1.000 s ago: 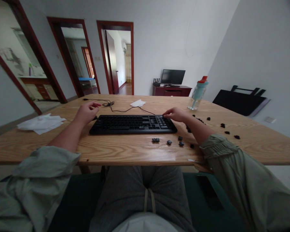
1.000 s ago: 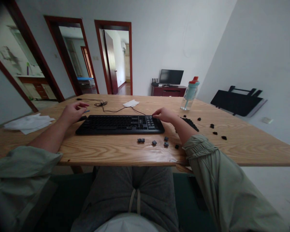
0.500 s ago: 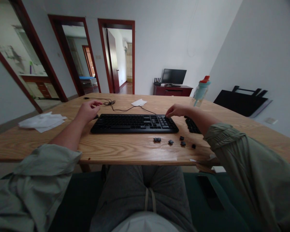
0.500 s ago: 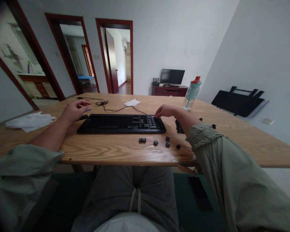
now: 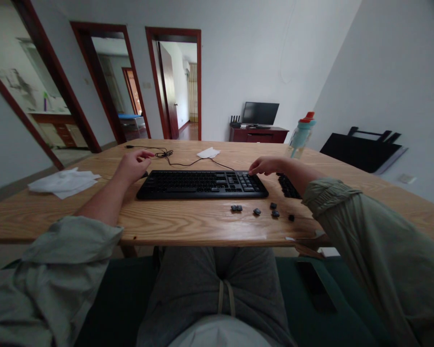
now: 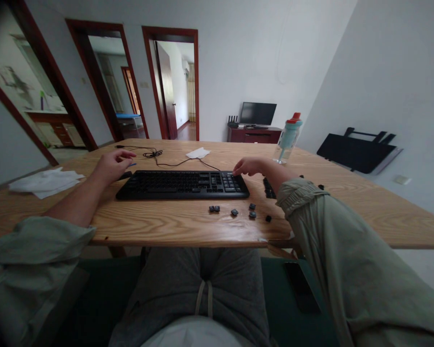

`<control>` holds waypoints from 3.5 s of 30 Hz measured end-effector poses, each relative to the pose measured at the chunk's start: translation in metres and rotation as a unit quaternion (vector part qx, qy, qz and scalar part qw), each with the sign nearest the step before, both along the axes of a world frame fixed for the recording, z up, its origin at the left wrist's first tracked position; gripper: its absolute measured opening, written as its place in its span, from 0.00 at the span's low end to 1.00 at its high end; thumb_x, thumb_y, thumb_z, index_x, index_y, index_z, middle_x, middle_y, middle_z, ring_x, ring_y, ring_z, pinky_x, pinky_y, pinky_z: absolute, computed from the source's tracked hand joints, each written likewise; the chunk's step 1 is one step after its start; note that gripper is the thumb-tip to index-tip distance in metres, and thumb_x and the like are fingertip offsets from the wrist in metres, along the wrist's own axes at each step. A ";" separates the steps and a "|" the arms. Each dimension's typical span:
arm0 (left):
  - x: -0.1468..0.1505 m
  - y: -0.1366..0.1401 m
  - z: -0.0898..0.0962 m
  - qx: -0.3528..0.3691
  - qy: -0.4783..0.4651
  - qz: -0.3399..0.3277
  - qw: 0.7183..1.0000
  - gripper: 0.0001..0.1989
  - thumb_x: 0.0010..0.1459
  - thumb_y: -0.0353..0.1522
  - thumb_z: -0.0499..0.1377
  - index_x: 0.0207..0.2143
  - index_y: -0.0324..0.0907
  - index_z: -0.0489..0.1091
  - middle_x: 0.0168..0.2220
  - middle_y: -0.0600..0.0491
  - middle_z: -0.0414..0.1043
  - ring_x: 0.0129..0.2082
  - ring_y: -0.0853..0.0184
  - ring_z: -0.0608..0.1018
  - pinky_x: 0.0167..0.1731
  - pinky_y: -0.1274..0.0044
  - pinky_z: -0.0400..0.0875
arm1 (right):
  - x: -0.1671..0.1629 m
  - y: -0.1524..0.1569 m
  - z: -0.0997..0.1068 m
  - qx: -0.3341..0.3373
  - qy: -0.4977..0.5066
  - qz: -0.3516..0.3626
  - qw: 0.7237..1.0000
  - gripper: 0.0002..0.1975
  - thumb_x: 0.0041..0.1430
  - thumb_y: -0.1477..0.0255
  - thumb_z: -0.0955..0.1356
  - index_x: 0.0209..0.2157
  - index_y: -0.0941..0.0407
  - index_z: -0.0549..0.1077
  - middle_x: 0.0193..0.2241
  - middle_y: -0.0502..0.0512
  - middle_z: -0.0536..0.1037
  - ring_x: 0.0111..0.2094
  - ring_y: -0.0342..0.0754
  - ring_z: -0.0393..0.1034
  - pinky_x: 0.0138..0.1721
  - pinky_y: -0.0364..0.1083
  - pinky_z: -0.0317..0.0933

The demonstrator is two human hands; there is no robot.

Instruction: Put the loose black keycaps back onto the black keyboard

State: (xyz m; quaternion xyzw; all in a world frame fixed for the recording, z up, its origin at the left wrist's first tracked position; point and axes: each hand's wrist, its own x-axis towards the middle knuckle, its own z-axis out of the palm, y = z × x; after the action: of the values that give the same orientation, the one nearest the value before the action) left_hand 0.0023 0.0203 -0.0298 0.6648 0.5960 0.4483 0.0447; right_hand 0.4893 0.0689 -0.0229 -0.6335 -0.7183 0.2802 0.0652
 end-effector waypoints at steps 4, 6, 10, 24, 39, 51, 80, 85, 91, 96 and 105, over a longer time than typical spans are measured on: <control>0.001 -0.002 0.001 -0.002 0.002 0.007 1.000 0.17 0.51 0.36 0.57 0.41 0.41 0.78 0.32 0.50 0.77 0.27 0.65 0.71 0.31 0.74 0.67 | 0.000 -0.001 0.003 -0.002 0.016 0.013 1.000 0.22 0.42 0.54 0.78 0.37 0.52 0.81 0.42 0.58 0.81 0.47 0.56 0.71 0.42 0.48 0.68; 0.002 -0.003 0.001 0.003 0.004 0.003 1.000 0.17 0.51 0.37 0.57 0.41 0.40 0.78 0.33 0.50 0.77 0.27 0.66 0.71 0.32 0.75 0.67 | 0.000 -0.001 0.004 -0.002 0.021 0.017 1.000 0.22 0.43 0.55 0.77 0.38 0.51 0.81 0.43 0.59 0.81 0.47 0.55 0.71 0.41 0.47 0.67; 0.001 -0.002 0.001 -0.003 0.000 0.006 1.000 0.17 0.51 0.37 0.57 0.41 0.41 0.78 0.31 0.51 0.76 0.27 0.66 0.71 0.31 0.75 0.66 | 0.001 0.001 0.003 -0.018 0.013 0.006 1.000 0.22 0.41 0.57 0.78 0.38 0.52 0.81 0.42 0.59 0.80 0.46 0.55 0.71 0.40 0.48 0.67; 0.002 -0.002 0.001 -0.006 -0.004 0.005 1.000 0.18 0.50 0.36 0.57 0.41 0.40 0.78 0.33 0.50 0.76 0.27 0.66 0.70 0.30 0.76 0.66 | -0.005 0.002 0.009 -0.046 -0.014 -0.001 0.999 0.21 0.42 0.59 0.77 0.38 0.51 0.78 0.43 0.56 0.79 0.45 0.52 0.70 0.38 0.46 0.64; 0.008 -0.007 0.004 -0.009 -0.012 0.003 1.000 0.16 0.51 0.34 0.56 0.40 0.39 0.78 0.30 0.50 0.75 0.28 0.64 0.72 0.30 0.74 0.67 | -0.003 0.001 0.008 -0.062 -0.019 0.030 0.997 0.20 0.46 0.55 0.75 0.36 0.53 0.73 0.37 0.54 0.75 0.38 0.48 0.67 0.35 0.44 0.63; 0.000 0.001 -0.001 0.003 0.003 0.000 1.000 0.17 0.52 0.35 0.56 0.41 0.38 0.78 0.32 0.50 0.77 0.28 0.66 0.72 0.32 0.75 0.69 | 0.008 -0.008 -0.003 0.039 -0.012 -0.011 0.999 0.19 0.57 0.58 0.70 0.45 0.56 0.76 0.41 0.59 0.77 0.33 0.45 0.68 0.30 0.42 0.63; -0.001 0.015 -0.015 -0.161 0.059 0.020 0.985 0.15 0.46 0.37 0.59 0.36 0.41 0.77 0.33 0.50 0.79 0.33 0.61 0.79 0.32 0.75 0.70 | -0.043 -0.090 -0.033 0.313 -0.175 0.167 0.918 0.26 0.66 0.68 0.59 0.61 0.61 0.71 0.55 0.64 0.73 0.56 0.56 0.67 0.60 0.50 0.56; 0.003 0.014 -0.015 -0.169 0.086 0.028 0.982 0.15 0.45 0.35 0.57 0.35 0.40 0.77 0.34 0.47 0.80 0.35 0.59 0.80 0.33 0.74 0.71 | -0.038 -0.099 -0.023 0.330 -0.116 0.167 0.922 0.25 0.64 0.68 0.63 0.58 0.63 0.73 0.56 0.67 0.73 0.57 0.59 0.67 0.62 0.54 0.56; 0.012 0.006 -0.012 -0.149 0.149 0.053 0.976 0.12 0.46 0.34 0.58 0.33 0.42 0.77 0.35 0.45 0.81 0.36 0.55 0.80 0.36 0.71 0.71 | -0.014 -0.229 -0.004 0.387 0.114 0.080 0.911 0.18 0.65 0.63 0.64 0.52 0.52 0.78 0.54 0.61 0.75 0.57 0.59 0.68 0.60 0.56 0.62; 0.018 0.006 -0.008 -0.157 0.175 0.063 0.970 0.11 0.48 0.35 0.58 0.34 0.43 0.76 0.38 0.45 0.80 0.39 0.53 0.80 0.38 0.69 0.72 | -0.008 -0.338 -0.120 0.173 0.215 0.063 0.959 0.15 0.63 0.57 0.66 0.49 0.41 0.79 0.50 0.54 0.80 0.55 0.59 0.72 0.57 0.57 0.67; 0.044 -0.141 -0.033 0.084 0.127 -0.068 0.986 0.23 0.56 0.42 0.53 0.53 0.56 0.73 0.59 0.53 0.71 0.61 0.54 0.71 0.63 0.60 0.64 | -0.041 -0.328 -0.393 0.155 0.122 -0.237 0.951 0.42 0.55 0.51 0.67 0.68 0.54 0.62 0.73 0.63 0.44 0.71 0.66 0.41 0.68 0.62 0.45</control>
State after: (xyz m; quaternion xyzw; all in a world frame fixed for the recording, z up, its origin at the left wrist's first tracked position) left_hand 0.0463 -0.1210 -0.0632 0.7568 0.5103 0.4045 -0.0563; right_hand 0.4482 -0.2588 -0.4163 -0.7287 -0.5685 0.2169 0.3142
